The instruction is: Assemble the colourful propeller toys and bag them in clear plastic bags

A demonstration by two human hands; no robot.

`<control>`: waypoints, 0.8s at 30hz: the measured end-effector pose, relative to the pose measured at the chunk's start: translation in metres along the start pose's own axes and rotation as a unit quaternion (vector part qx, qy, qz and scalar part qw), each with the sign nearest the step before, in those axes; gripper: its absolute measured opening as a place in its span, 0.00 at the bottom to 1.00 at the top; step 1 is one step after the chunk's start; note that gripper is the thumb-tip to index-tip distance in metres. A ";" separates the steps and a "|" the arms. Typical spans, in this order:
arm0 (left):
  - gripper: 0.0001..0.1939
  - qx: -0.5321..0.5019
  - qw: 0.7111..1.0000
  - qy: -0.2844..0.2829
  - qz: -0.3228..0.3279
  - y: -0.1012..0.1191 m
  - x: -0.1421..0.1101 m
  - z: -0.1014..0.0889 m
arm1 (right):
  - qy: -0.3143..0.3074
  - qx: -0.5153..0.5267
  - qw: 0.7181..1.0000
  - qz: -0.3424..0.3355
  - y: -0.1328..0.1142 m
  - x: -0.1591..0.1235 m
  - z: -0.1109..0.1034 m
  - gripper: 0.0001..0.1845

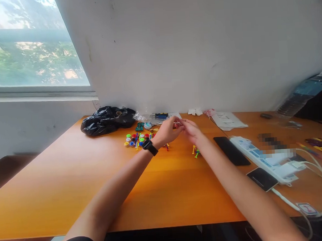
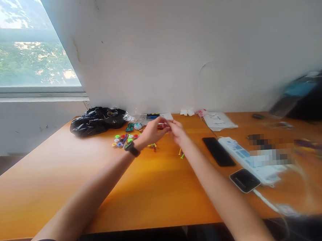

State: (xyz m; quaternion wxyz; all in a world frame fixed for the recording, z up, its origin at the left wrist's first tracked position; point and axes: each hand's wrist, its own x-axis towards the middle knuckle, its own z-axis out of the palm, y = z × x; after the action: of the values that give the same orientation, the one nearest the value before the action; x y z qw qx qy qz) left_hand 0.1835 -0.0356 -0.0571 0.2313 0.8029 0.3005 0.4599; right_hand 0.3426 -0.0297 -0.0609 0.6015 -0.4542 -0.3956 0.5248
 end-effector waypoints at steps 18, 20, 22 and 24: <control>0.08 -0.101 0.993 -0.042 -0.041 -0.065 0.015 -0.014 | -0.188 -0.195 0.963 0.008 -0.002 0.029 -0.006 0.13; 0.08 -0.109 0.992 -0.053 -0.042 -0.067 0.016 -0.014 | -0.234 -0.208 0.950 0.012 -0.002 0.031 -0.006 0.12; 0.07 -0.117 0.989 -0.074 -0.045 -0.068 0.016 -0.013 | -0.270 -0.244 0.931 0.020 -0.003 0.031 -0.006 0.11; 0.07 -0.117 0.988 -0.094 -0.049 -0.068 0.014 -0.013 | -0.280 -0.300 0.912 0.023 -0.005 0.031 -0.007 0.09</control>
State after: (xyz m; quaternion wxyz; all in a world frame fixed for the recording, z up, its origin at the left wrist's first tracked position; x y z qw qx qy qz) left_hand 0.1593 0.0240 -0.0863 0.3730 0.7941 0.2610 0.4027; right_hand 0.3550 -0.0005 -0.0583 0.2899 -0.4564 -0.6760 0.5007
